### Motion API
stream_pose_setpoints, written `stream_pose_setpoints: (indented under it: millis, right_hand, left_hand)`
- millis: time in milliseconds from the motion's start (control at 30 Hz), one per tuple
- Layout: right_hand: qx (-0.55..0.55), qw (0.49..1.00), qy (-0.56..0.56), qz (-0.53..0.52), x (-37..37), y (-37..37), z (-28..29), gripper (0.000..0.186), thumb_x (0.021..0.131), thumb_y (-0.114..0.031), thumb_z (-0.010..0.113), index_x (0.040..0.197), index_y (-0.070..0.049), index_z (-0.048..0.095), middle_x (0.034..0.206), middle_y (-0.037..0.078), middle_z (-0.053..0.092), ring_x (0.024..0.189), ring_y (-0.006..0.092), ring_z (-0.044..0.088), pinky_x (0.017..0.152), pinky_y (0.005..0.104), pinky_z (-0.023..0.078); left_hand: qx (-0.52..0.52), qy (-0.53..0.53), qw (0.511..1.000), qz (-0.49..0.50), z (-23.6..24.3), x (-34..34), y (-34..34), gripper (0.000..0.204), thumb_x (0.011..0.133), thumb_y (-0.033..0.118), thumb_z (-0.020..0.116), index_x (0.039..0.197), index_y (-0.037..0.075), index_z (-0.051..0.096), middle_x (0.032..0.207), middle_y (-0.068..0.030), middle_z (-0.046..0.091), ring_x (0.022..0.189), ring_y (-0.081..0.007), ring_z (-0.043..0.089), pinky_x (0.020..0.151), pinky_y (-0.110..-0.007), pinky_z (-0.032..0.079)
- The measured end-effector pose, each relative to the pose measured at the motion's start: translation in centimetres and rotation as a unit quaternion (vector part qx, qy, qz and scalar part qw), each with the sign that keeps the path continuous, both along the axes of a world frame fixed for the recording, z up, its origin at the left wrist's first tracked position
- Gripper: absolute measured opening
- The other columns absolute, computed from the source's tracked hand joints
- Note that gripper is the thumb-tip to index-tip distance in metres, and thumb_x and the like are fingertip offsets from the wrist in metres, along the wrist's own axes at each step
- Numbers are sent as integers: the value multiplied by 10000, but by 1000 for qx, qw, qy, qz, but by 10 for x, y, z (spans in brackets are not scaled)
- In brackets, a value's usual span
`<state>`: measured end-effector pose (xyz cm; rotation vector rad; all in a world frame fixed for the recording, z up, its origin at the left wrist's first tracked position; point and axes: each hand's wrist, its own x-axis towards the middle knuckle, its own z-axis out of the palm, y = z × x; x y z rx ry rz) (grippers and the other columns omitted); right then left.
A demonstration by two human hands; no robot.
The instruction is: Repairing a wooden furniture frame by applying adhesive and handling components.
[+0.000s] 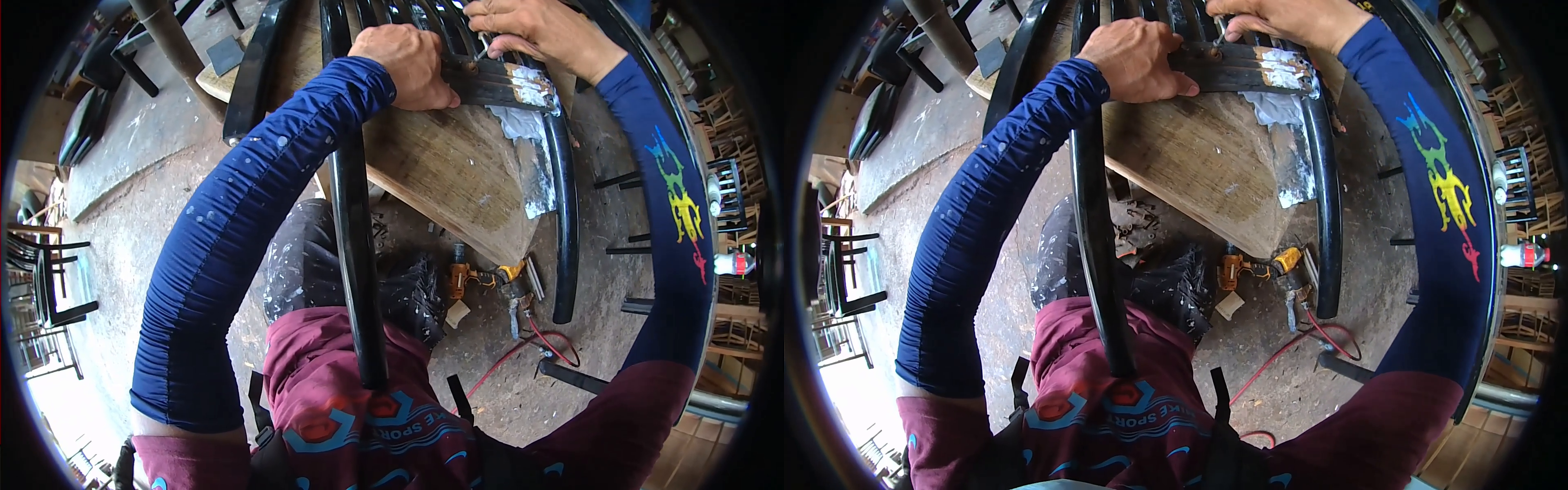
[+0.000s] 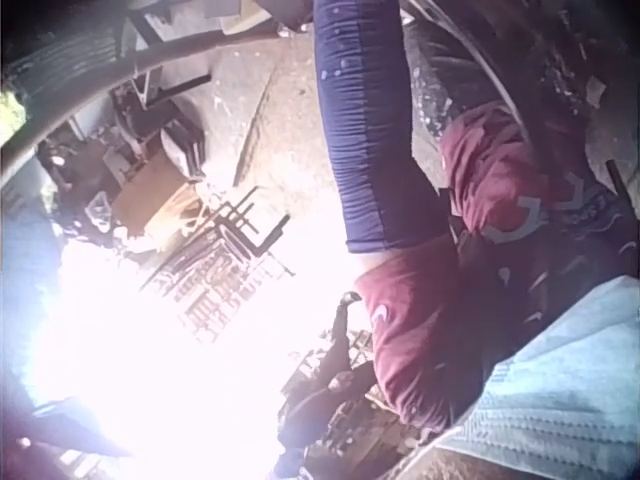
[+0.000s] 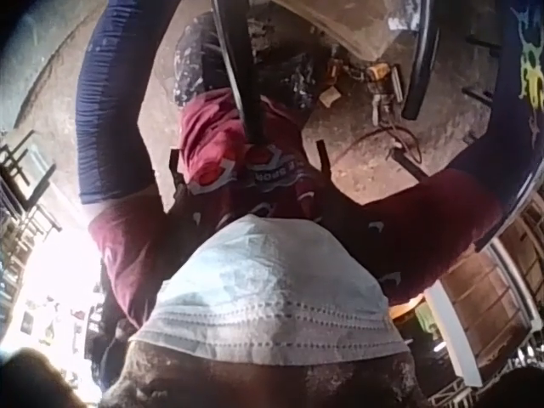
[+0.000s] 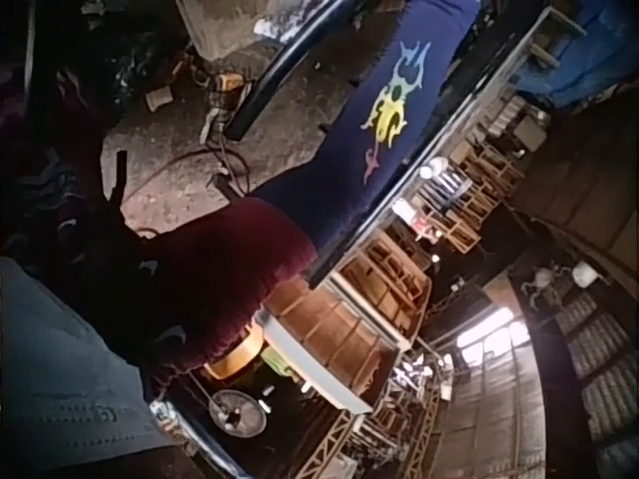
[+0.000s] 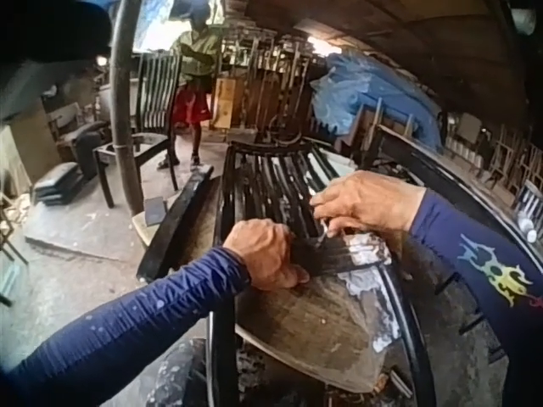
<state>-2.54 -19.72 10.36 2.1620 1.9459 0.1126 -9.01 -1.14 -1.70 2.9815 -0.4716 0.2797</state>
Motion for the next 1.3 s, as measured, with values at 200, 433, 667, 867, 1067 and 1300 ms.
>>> stream_pose_setpoints:
  millis: [200, 433, 667, 867, 1067, 1300]
  right_hand:
    - [36, 996, 28, -75, 1, -12, -24, 300, 912, -186, 663, 704, 22, 601, 711, 188, 617, 697, 385, 633, 636, 445, 499]
    - [11, 959, -268, -96, -6, -18, -76, 257, 872, -133, 585, 692, 40, 647, 679, 222, 655, 653, 370, 671, 624, 437, 547]
    - [47, 976, -87, -196, -46, -19, -27, 265, 969, -240, 592, 892, 9, 643, 772, 192, 639, 759, 384, 674, 673, 419, 544]
    - [-74, 989, -127, -16, -30, -12, -20, 241, 934, -223, 602, 1041, -7, 599, 876, 145, 614, 829, 334, 675, 702, 418, 541]
    - [-107, 984, -140, 8, -22, -2, -16, 221, 938, -238, 607, 908, -19, 610, 793, 135, 632, 759, 338, 676, 670, 421, 533]
    - [86, 968, -148, -181, -40, 18, -52, 307, 880, -220, 675, 675, 9, 678, 709, 221, 652, 703, 397, 667, 655, 464, 534]
  left_hand:
    - [24, 6, 1000, -3, 2, -2, -5, 722, 798, 683, 688, 1205, 86, 712, 1043, -138, 754, 990, -294, 734, 856, -402, 592]
    - [7, 4, 999, -52, 20, -2, -7, 615, 797, 626, 675, 880, 21, 747, 800, -198, 722, 803, -354, 721, 714, -426, 565]
    - [25, -12, 1000, 8, -1, -2, -9, 745, 810, 681, 670, 1263, 91, 695, 1103, -153, 739, 1056, -300, 715, 933, -392, 565]
    - [37, 4, 999, 27, -5, 1, -2, 760, 812, 713, 655, 1266, 104, 689, 1126, -139, 737, 1053, -281, 719, 916, -410, 576]
    - [-15, -54, 996, -69, 16, -11, 7, 631, 804, 643, 657, 908, 28, 754, 835, -191, 732, 833, -326, 727, 726, -419, 565]
    - [-31, 81, 996, -5, 26, -8, 10, 629, 772, 660, 711, 874, 41, 769, 849, -208, 729, 850, -329, 727, 739, -408, 566]
